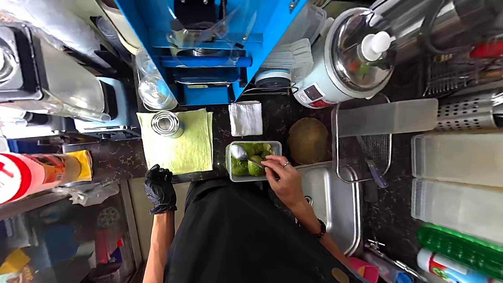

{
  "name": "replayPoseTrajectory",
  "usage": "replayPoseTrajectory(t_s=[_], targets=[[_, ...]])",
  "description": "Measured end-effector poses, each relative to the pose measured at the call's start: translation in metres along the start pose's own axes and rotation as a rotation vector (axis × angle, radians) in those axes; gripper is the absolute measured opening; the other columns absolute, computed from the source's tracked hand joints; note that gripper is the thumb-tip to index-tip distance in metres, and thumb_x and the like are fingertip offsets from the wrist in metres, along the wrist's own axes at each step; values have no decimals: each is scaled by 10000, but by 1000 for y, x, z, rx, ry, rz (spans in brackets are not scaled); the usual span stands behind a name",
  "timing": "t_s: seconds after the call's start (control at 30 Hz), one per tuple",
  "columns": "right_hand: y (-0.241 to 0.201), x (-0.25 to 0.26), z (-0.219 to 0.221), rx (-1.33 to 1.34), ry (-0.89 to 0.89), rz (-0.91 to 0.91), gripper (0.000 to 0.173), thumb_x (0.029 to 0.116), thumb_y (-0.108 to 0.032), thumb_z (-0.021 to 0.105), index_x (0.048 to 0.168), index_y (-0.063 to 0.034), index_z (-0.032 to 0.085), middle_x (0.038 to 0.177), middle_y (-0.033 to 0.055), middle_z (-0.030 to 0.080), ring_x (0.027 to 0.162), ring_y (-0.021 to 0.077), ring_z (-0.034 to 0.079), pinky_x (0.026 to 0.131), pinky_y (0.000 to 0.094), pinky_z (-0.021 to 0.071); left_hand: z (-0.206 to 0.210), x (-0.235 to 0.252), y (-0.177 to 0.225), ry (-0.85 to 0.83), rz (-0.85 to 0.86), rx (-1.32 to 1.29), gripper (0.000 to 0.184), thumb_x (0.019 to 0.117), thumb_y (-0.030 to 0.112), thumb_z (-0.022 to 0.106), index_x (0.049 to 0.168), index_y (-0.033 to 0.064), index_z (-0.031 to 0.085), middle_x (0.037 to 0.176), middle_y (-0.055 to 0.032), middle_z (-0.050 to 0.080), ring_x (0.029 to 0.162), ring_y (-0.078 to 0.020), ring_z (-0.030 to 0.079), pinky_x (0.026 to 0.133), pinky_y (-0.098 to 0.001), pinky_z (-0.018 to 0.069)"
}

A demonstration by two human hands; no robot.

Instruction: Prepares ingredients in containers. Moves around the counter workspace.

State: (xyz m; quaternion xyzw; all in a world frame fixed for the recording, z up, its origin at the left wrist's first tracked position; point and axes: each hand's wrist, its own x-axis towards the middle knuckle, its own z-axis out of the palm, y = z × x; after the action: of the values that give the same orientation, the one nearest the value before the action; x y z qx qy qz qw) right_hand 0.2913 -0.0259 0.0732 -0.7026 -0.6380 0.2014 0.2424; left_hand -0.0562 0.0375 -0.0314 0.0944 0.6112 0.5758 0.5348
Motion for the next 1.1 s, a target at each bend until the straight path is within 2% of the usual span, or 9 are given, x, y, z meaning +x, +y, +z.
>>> replayPoseTrajectory(t_s=[0.13,0.2,0.3,0.43,0.57,0.67,0.77,0.97,1.1], targets=[[15,-4,-20,3,75,132,230,972,-213,628,1090,-90,782,1131,129,698,997,208,684,864,355,590,11,5,5,-24,-8,7,286,1097,229,306,958,189,553,740,62,572,693,-109,582,731,-320,529],[20,-8,-25,-42,-30,143,249,963,-318,663,1061,-133,797,1079,129,695,1030,270,646,899,431,543,16,7,8,-36,-17,24,302,1099,230,286,956,186,547,735,62,575,694,-106,587,731,-319,531],[24,-9,-25,-63,-169,180,268,953,-386,681,1056,-170,801,1063,112,698,1038,268,649,904,435,541,20,10,11,-48,-9,41,293,1101,216,288,958,173,540,743,54,571,697,-112,586,736,-322,531],[27,-5,-25,-22,-194,210,258,978,-373,664,1034,-174,819,1050,116,690,1027,260,641,906,426,528,21,13,15,-40,10,22,278,1101,211,291,976,164,534,749,41,581,695,-119,595,721,-324,542],[33,7,-32,96,-347,293,272,992,-355,653,1059,-146,813,1095,153,651,1074,277,596,967,446,482,17,11,17,-30,12,-12,291,1098,202,274,963,170,530,737,55,579,693,-108,591,717,-314,537],[34,16,-38,165,-432,366,252,981,-342,670,1046,-143,809,1095,150,630,1052,243,581,943,413,472,12,6,13,13,21,-50,291,1094,202,281,953,171,535,720,56,578,678,-108,587,697,-311,532],[40,27,-50,237,-412,331,242,975,-317,673,1048,-129,806,1092,135,598,1040,201,558,924,352,469,10,-1,11,52,33,-93,309,1097,203,271,951,176,542,717,64,584,671,-96,592,682,-297,535],[63,67,-74,150,-572,138,264,1005,-315,637,1064,-119,804,1083,147,616,1081,259,543,970,433,437,1,-17,3,132,35,-130,315,1096,207,269,933,181,537,696,68,562,661,-97,584,690,-300,531],[55,69,-71,167,-589,257,243,1011,-264,640,1072,-87,794,1040,132,643,1018,224,579,933,406,464,0,-26,3,190,54,-137,280,1098,207,275,985,161,527,761,41,581,693,-115,594,706,-316,535]])
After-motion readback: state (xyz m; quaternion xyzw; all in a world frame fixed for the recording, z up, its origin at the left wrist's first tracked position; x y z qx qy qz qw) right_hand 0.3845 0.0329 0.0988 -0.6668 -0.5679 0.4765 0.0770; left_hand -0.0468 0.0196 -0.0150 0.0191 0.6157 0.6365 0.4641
